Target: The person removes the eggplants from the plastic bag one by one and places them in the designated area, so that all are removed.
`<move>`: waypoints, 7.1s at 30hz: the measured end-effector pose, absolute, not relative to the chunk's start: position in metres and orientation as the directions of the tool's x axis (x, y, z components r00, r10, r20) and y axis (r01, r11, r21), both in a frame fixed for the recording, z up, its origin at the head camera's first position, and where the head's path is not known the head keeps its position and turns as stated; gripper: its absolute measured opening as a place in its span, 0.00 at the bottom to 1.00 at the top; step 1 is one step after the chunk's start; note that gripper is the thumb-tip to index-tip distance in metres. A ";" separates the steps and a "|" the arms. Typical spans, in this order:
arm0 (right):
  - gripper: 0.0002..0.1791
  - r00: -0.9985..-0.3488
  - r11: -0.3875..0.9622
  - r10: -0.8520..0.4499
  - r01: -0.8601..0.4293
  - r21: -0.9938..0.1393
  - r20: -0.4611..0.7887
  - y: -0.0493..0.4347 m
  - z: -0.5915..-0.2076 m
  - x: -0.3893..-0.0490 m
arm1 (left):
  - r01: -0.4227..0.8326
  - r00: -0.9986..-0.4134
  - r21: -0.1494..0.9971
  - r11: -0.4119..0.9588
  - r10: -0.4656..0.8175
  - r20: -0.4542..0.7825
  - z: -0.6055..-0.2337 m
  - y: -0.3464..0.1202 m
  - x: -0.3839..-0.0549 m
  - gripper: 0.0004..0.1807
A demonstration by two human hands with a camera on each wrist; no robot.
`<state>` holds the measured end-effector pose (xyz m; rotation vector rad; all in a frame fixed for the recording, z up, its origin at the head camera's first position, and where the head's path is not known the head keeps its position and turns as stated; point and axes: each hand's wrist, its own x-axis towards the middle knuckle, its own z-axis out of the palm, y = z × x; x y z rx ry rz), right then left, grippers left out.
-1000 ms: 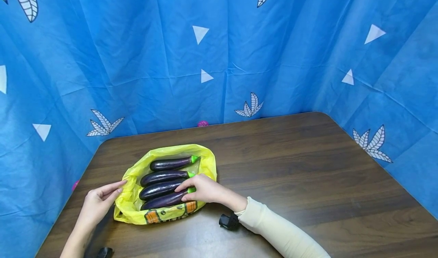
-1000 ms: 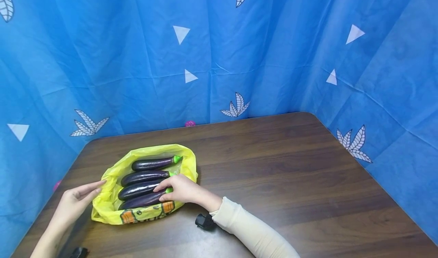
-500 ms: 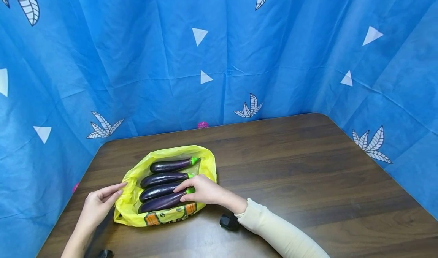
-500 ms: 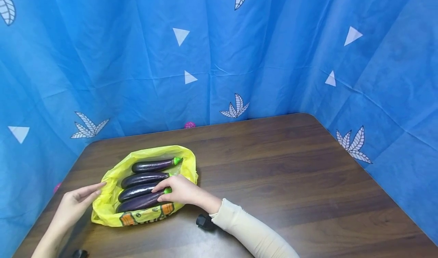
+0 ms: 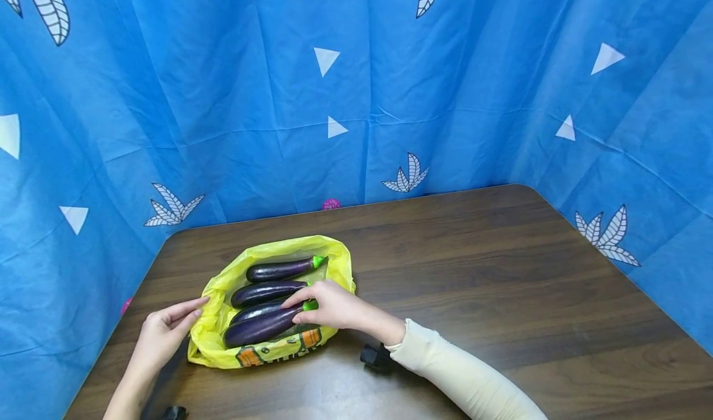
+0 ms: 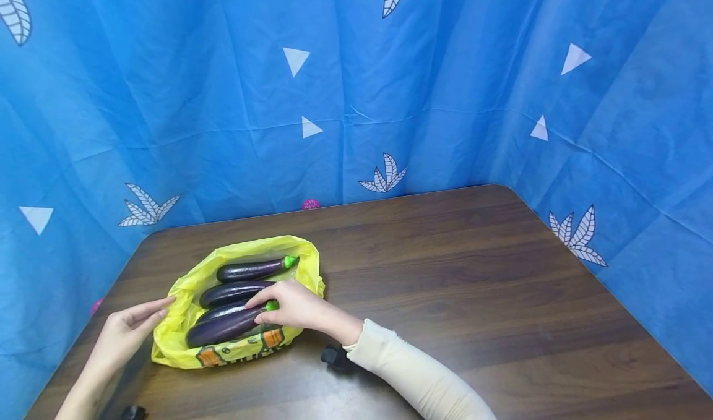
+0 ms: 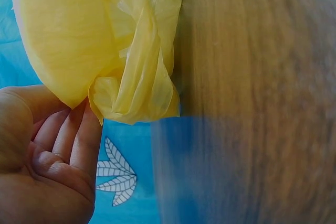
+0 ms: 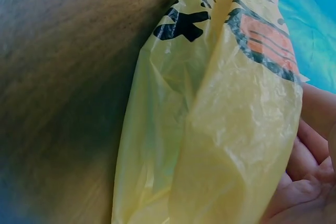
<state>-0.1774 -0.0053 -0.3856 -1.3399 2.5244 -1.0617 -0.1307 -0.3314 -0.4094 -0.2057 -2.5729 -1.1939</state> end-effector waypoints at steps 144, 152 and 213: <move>0.15 -0.946 0.604 -0.090 -0.300 -0.738 0.311 0.173 -0.412 -0.222 | 0.255 -0.953 0.736 0.627 0.032 0.302 -0.410 -0.335 -0.132 0.15; 0.14 -0.966 0.628 -0.085 -0.243 -0.739 0.246 0.176 -0.415 -0.222 | 0.254 -0.954 0.741 0.622 0.034 0.299 -0.410 -0.335 -0.132 0.15; 0.14 -0.965 0.576 -0.116 -0.259 -0.775 0.236 0.173 -0.418 -0.221 | 0.257 -0.954 0.746 0.614 0.038 0.297 -0.411 -0.335 -0.134 0.15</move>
